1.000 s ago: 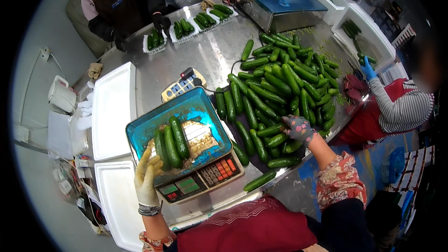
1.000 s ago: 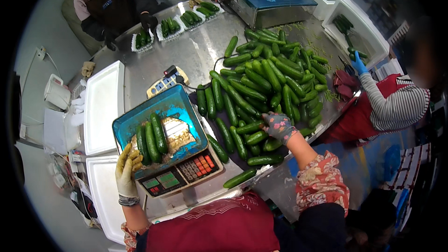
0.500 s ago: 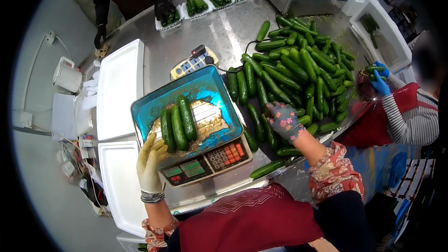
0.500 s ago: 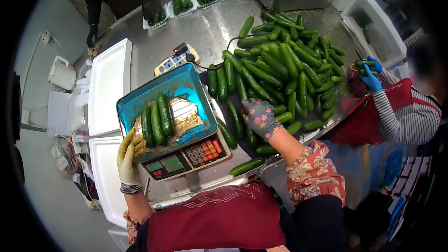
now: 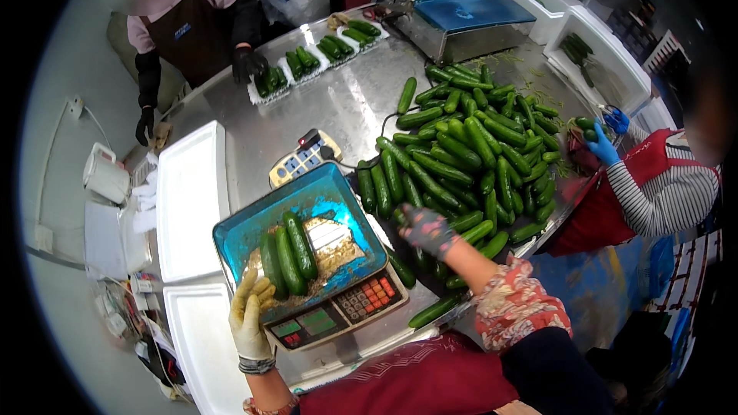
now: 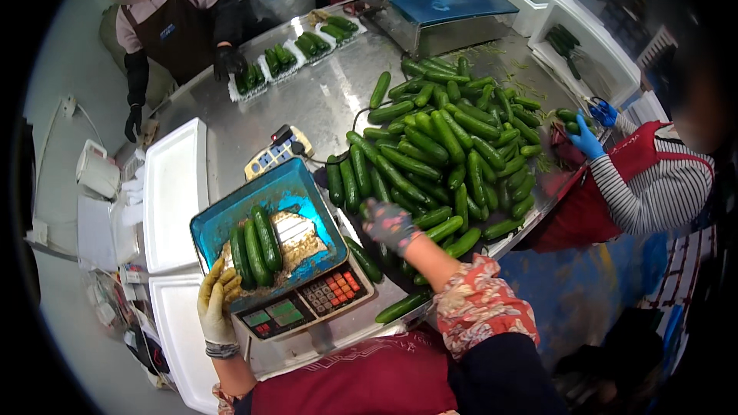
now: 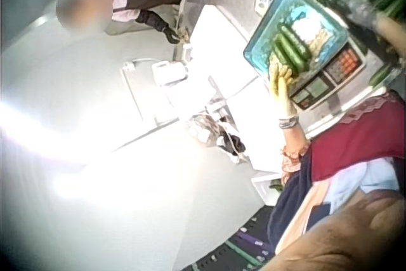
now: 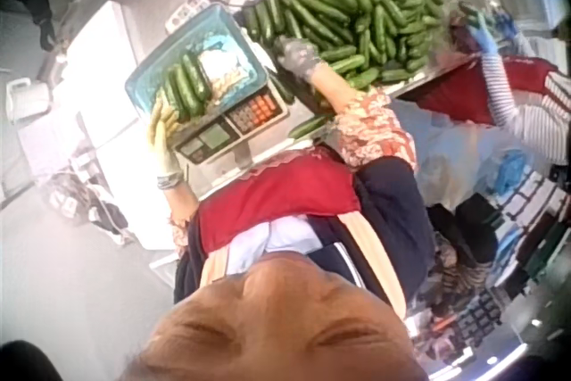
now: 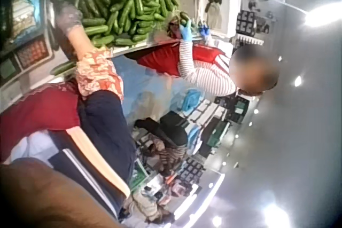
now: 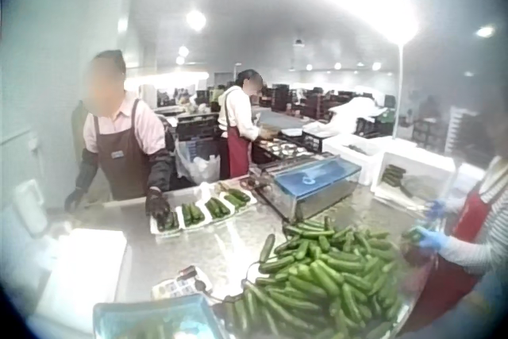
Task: The person repeatedly picks cucumbers from a pile, places them on a digital scale, and then transfers them into white trays. The process is repeated continuously throughout the clip.
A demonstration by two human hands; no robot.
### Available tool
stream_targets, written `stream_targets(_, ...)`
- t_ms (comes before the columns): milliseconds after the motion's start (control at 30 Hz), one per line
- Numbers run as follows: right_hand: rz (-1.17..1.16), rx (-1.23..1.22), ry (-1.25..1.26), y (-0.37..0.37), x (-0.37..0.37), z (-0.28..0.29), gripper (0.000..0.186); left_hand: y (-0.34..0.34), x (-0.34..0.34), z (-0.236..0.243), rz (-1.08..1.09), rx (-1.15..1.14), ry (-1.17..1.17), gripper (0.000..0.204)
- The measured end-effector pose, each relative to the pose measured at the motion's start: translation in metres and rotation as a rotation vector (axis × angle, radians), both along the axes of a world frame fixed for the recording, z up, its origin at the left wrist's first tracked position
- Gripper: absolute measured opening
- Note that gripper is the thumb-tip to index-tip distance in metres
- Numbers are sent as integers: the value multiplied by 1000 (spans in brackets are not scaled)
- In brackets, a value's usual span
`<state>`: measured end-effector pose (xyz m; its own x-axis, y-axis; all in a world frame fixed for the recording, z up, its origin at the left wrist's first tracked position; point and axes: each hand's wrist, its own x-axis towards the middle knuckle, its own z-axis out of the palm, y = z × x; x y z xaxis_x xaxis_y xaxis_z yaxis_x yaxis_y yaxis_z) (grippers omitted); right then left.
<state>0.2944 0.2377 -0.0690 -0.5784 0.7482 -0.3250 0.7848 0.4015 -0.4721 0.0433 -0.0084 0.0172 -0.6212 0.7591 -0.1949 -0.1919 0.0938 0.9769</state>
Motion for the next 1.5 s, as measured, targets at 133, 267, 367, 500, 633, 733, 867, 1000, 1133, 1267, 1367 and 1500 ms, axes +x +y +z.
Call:
stream_targets(133,-255,-606,647,14,21,11,47,-1,-1,-6,1,-19,-13,42)
stream_targets(267,-57,-17,625,18,8,7,44,4,4,-4,-61,-27,-23,41)
stream_targets(367,-62,318,294,28,16,16,37,2,1,-1,-44,-23,-23,41)
stream_targets(500,-366,799,433,73,48,45,34,-6,-1,-6,18,-33,-11,41)
stream_targets(633,-445,786,20,113,98,31,45,-4,2,-6,-9,-42,-5,41)
stream_targets(733,-425,616,70,106,96,46,50,-7,2,-3,-24,-41,-21,40)
stream_targets(867,-390,-185,875,58,47,40,51,-7,-2,-10,-47,-44,3,40)
stream_targets(1000,-92,-446,618,-19,-50,50,48,-3,3,0,-57,-39,-17,41)
stream_targets(1133,-29,-655,672,-33,-83,33,44,-17,-1,3,-17,47,-49,41)
stream_targets(1267,-126,-940,959,-39,-46,17,48,-36,-13,-9,51,27,-67,41)
stream_targets(1367,-224,-899,901,-54,-15,37,50,-42,-16,-7,73,-29,-97,43)
stream_targets(1500,-328,-794,840,-69,18,31,47,-43,-16,-1,81,-13,-69,42)
